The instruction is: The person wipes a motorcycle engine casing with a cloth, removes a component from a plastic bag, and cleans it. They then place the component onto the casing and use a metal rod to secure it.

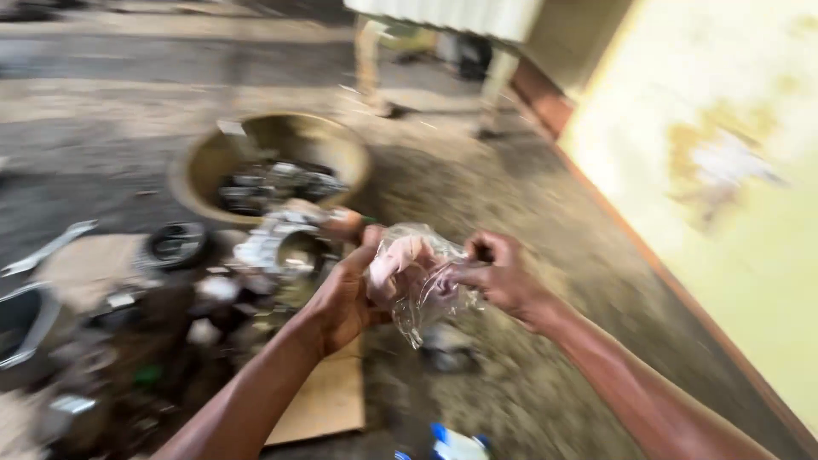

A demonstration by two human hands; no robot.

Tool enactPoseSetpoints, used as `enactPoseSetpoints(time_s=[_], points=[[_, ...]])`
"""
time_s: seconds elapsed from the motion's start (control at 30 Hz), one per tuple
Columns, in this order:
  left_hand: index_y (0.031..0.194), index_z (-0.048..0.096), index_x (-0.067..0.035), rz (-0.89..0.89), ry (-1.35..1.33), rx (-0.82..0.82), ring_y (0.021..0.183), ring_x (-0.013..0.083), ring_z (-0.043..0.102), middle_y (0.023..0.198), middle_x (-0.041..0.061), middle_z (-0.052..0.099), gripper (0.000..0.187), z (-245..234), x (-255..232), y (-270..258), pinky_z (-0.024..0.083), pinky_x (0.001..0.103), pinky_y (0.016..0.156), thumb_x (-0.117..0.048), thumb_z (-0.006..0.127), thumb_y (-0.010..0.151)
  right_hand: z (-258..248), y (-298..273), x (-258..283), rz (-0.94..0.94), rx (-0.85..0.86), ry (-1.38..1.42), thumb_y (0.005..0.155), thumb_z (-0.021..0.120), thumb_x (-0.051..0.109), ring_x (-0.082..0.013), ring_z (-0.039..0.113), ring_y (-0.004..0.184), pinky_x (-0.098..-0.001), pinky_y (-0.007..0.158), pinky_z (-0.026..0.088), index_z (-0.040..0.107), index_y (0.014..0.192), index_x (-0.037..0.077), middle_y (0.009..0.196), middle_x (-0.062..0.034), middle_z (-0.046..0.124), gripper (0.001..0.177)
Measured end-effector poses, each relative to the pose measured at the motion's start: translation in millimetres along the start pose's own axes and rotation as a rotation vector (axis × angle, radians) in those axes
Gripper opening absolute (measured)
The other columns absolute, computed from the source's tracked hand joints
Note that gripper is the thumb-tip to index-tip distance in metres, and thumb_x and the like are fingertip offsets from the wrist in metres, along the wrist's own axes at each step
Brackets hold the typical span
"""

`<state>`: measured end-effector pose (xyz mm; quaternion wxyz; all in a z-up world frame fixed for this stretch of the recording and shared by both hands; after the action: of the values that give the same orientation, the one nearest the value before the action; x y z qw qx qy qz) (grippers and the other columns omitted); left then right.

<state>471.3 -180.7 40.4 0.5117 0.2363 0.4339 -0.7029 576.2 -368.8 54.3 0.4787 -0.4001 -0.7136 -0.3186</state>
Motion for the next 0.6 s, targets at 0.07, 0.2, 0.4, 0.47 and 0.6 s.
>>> enactPoseSetpoints(time_s=[0.07,0.2,0.4,0.47,0.6], points=[[0.125,0.062,-0.015,-0.092,0.020,0.081,0.090,0.0172,0.069,0.103,0.004,0.073,0.049,37.2,34.1,19.8,0.056,0.041,0.079,-0.053,0.044,0.100,-27.1,-28.9,6.5,-0.072,-0.020,-0.052,0.078,0.089,0.013,-0.0071,0.054,0.076,-0.0298,0.058,0.048,0.059,0.092,0.005,0.088,0.0000,0.056,0.034],[0.133,0.057,-0.002,0.133,0.100,0.221,0.099,0.0237,0.070,0.113,0.011,0.069,0.062,65.6,67.4,52.3,0.061,0.041,0.082,0.014,0.062,0.074,-39.5,-84.3,-30.9,0.380,-0.023,0.404,0.095,0.071,0.026,-0.0130,0.060,0.072,-0.0307,0.055,0.052,0.066,0.105,0.007,0.094,-0.0038,0.065,0.022],[0.147,0.042,-0.012,-0.091,0.206,0.078,0.091,0.0280,0.072,0.113,0.015,0.069,0.090,62.9,120.9,58.3,0.066,0.041,0.070,0.026,0.055,0.068,-39.4,-95.4,-108.1,0.507,-0.050,0.125,0.078,0.066,-0.013,-0.0188,0.071,0.082,-0.0358,0.059,0.059,0.066,0.117,0.008,0.108,-0.0077,0.077,0.044],[0.149,0.042,-0.006,-0.049,0.302,0.075,0.091,0.0249,0.074,0.115,0.014,0.068,0.090,51.9,135.4,63.5,0.067,0.040,0.070,0.028,0.055,0.066,-37.2,-87.8,-136.8,0.458,0.007,0.115,0.077,0.064,-0.016,-0.0181,0.074,0.088,-0.0329,0.066,0.065,0.067,0.118,0.003,0.109,-0.0125,0.077,0.045],[0.151,0.042,-0.011,-0.071,0.378,-0.119,0.078,0.0256,0.069,0.106,0.018,0.065,0.092,19.4,144.8,59.5,0.058,0.039,0.058,0.028,0.058,0.070,-99.9,-95.4,-147.4,0.508,-0.230,0.225,0.083,0.067,-0.008,-0.0218,0.066,0.076,-0.0283,0.053,0.052,0.069,0.116,0.005,0.107,-0.0198,0.075,0.035]])
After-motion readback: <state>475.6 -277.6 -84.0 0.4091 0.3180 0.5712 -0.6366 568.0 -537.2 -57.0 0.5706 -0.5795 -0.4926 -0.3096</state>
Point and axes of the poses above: each hand's wrist, its own y-axis towards the middle knuckle, its own z-axis out of the palm, x = y × z, the point moved 10 cm from there along y, towards the middle knuckle
